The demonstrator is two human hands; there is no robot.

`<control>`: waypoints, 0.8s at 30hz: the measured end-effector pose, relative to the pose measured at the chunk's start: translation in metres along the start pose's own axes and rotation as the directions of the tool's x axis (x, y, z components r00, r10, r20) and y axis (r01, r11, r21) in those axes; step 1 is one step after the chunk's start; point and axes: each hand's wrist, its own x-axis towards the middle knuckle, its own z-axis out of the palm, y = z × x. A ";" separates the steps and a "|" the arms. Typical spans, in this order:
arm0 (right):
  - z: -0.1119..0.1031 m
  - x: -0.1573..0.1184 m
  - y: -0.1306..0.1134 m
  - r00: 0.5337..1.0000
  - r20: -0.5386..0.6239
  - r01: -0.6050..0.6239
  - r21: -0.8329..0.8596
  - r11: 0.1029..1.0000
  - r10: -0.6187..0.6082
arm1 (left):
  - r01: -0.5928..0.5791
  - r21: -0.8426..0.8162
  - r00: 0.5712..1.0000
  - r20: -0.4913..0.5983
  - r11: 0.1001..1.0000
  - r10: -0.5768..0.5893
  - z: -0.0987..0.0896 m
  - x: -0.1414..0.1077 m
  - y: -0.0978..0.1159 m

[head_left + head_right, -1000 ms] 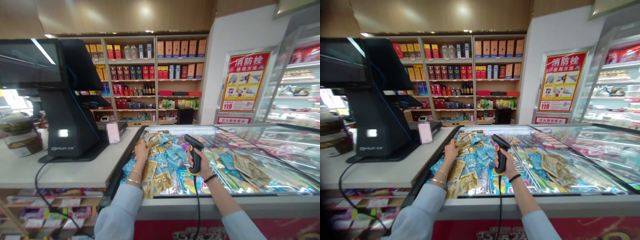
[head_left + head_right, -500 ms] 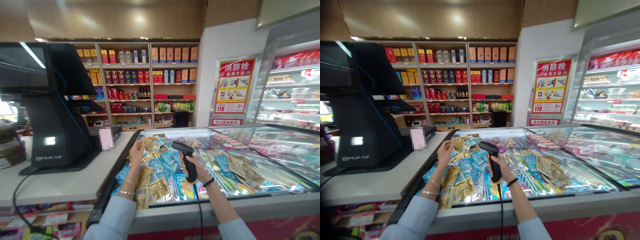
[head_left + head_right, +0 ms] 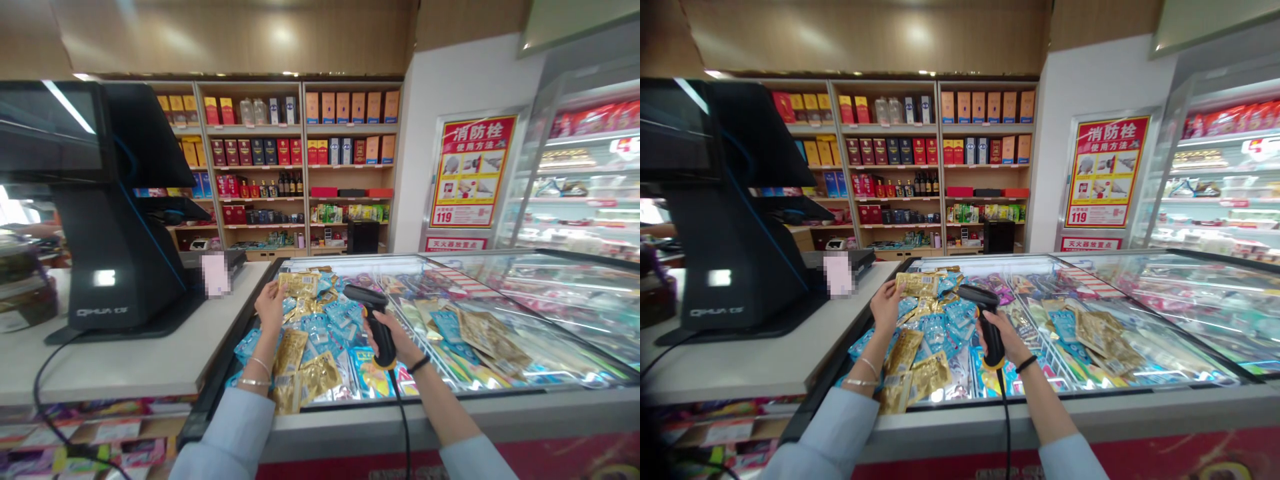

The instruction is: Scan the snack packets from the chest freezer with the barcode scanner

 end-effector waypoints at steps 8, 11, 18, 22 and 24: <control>-0.001 -0.001 0.001 0.999 0.039 0.006 0.025 1.000 -0.007 | 0.044 -0.038 0.999 -0.029 0.998 -0.045 0.001 0.000 0.003; -0.001 -0.001 0.001 0.998 0.055 0.011 0.027 1.000 -0.013 | 0.048 -0.037 0.998 -0.034 0.998 -0.049 0.001 0.000 0.005; -0.005 0.001 0.001 1.000 0.030 0.007 0.060 0.998 -0.009 | 0.060 -0.002 0.998 -0.019 0.998 -0.060 -0.001 0.003 -0.005; -0.013 0.007 0.005 0.999 0.020 -0.052 0.076 0.996 0.050 | 0.113 0.069 0.991 -0.082 0.991 -0.107 -0.006 0.008 -0.016; -0.015 0.010 0.008 0.999 0.006 -0.047 0.108 0.993 0.047 | 0.095 0.153 0.987 -0.142 0.984 -0.074 -0.009 0.010 -0.018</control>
